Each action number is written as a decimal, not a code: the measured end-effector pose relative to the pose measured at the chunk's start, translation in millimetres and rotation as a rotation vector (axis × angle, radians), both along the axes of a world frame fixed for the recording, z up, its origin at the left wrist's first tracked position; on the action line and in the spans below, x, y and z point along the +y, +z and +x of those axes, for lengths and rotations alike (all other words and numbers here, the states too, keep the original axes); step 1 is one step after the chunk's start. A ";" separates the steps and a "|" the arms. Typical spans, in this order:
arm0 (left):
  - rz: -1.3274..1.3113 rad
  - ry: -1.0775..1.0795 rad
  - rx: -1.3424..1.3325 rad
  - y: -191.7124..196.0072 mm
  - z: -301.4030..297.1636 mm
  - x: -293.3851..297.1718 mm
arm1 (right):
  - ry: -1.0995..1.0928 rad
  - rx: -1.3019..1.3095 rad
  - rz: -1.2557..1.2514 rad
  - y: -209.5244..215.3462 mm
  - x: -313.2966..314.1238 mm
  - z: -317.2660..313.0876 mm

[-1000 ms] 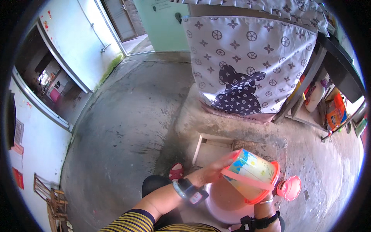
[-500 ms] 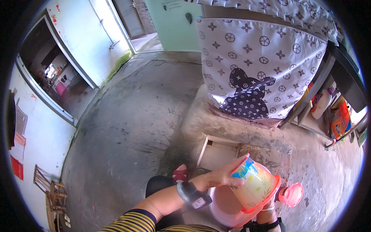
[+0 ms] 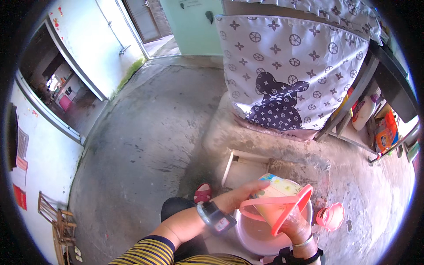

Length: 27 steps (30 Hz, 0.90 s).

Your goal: The person sits on the floor and washes two small plastic buckets using a cloth and water from a larger basin. They scrub the inside and outside of each bucket, rinse them, and pour out the water.

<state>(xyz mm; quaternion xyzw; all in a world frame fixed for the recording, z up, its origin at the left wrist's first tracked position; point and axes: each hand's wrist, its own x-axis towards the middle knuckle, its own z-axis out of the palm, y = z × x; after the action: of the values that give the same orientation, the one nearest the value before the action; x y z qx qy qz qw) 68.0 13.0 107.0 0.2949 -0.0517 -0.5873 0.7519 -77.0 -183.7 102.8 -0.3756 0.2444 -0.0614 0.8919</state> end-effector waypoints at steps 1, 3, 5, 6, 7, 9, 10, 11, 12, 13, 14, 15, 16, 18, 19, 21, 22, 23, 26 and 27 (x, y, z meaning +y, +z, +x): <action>0.009 -0.005 -0.030 -5.6 -1.0 -1.8 | 0.003 0.000 0.000 -0.6 1.2 0.1; 0.027 -0.014 -0.091 -20.8 -2.7 -4.6 | 0.019 0.009 0.016 -3.3 5.9 -0.7; 0.011 -0.028 -0.028 -14.9 -5.7 -6.3 | 0.026 0.015 0.017 -4.3 6.9 -0.9; 0.003 -0.034 0.004 -11.5 -6.6 -6.4 | 0.029 0.021 0.020 -4.5 7.9 -1.9; -0.002 -0.032 0.029 -9.8 -7.3 -6.4 | 0.035 0.024 0.020 -5.2 8.9 -2.1; -0.012 -0.027 0.080 -8.3 -8.0 -6.8 | 0.041 0.030 0.023 -5.3 10.3 -2.8; 0.002 -0.023 0.086 -7.8 -8.1 -6.1 | 0.048 0.029 0.021 -5.4 10.9 -0.6; 0.017 -0.020 0.092 -7.6 -8.4 -5.4 | 0.050 0.029 0.023 -5.2 11.8 -0.4; 0.031 -0.016 0.098 -7.9 -9.3 -5.8 | 0.052 0.030 0.022 -5.5 12.2 0.8; 0.046 0.008 0.074 -9.1 -11.0 -7.2 | 0.053 0.031 0.024 -5.8 12.6 0.8; 0.062 0.033 0.049 -10.6 -13.7 -8.5 | 0.057 0.033 0.021 -6.7 12.9 1.1; 0.078 0.058 0.025 -12.5 -16.6 -9.7 | 0.058 0.034 0.020 -7.2 12.2 2.3; 0.113 0.074 -0.072 -21.4 -17.3 -9.3 | 0.064 0.028 0.027 -6.9 14.4 5.0; 0.178 0.107 -0.262 -46.3 -16.0 -9.6 | 0.082 0.023 0.033 -6.7 17.4 10.0; 0.209 0.095 -0.346 -40.2 -17.6 -12.5 | 0.077 0.026 0.028 -6.9 14.7 10.7; 0.269 0.075 -0.519 -18.5 -17.2 -11.0 | 0.069 0.024 0.017 -6.1 10.1 11.3; 0.249 0.062 -0.511 -17.7 -16.1 -8.4 | 0.075 0.022 0.015 -5.7 11.3 13.5; 0.223 0.068 -0.529 -13.9 -15.7 -6.2 | 0.078 0.021 0.016 -4.6 10.6 14.5; 0.149 0.045 -0.549 -1.7 -6.9 -2.5 | 0.081 0.028 0.016 -5.0 9.5 14.8; 0.138 0.062 -0.503 -1.5 -6.9 -1.1 | 0.083 0.032 0.018 -5.0 11.1 14.4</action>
<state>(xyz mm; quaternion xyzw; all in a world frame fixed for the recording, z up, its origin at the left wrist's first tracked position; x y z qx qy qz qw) 61.1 11.9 105.5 0.4836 -0.1877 -0.4746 0.7111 -62.6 -172.6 97.8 -0.3783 0.2431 -0.0161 0.8930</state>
